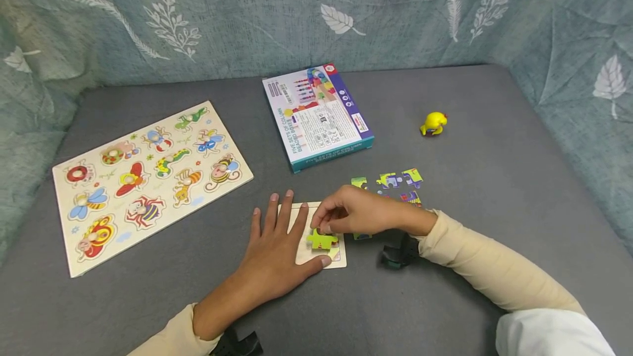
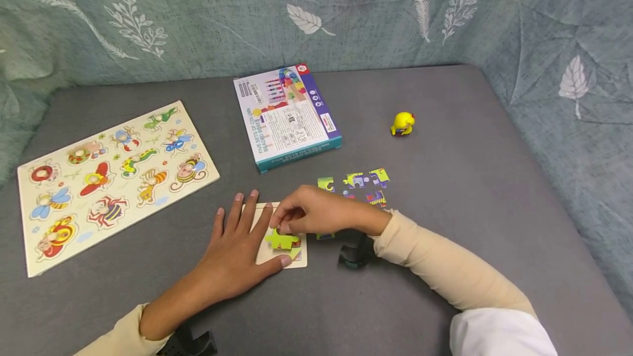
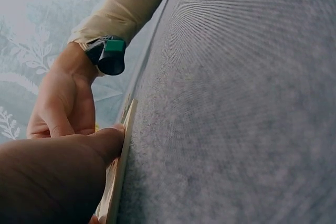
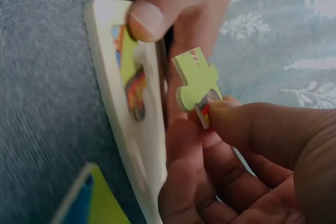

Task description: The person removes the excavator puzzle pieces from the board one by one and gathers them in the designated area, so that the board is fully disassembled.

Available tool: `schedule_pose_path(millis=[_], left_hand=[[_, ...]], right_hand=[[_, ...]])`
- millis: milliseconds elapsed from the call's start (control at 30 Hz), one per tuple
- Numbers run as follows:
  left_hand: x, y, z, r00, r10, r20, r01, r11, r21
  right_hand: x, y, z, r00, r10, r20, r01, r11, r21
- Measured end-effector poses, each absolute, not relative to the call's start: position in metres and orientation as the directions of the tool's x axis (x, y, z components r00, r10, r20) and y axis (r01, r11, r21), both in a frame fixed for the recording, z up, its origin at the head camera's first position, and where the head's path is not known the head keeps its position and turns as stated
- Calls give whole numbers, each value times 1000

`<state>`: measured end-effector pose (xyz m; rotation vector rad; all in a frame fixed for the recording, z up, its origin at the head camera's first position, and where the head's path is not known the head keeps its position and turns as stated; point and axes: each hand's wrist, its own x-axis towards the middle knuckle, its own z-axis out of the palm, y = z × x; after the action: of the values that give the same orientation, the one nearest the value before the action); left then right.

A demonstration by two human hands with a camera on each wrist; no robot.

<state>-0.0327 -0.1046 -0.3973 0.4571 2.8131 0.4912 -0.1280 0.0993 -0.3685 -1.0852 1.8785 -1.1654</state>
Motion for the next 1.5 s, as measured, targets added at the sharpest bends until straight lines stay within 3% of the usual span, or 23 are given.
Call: schedule_pose_path(millis=[400, 1067, 1500], left_hand=[[-33, -104, -397, -913, 349, -212, 253, 892, 375], [-32, -104, -396, -917, 340, -209, 249, 897, 364], [-31, -102, -396, -919, 330, -216, 265, 922, 281]], right_hand=[[-134, 124, -363, -451, -888, -90, -282, 238, -929], [-134, 156, -362, -511, -845, -160, -284, 341, -896], [-136, 175, -362, -537, -827, -165, -337, 390, -857]])
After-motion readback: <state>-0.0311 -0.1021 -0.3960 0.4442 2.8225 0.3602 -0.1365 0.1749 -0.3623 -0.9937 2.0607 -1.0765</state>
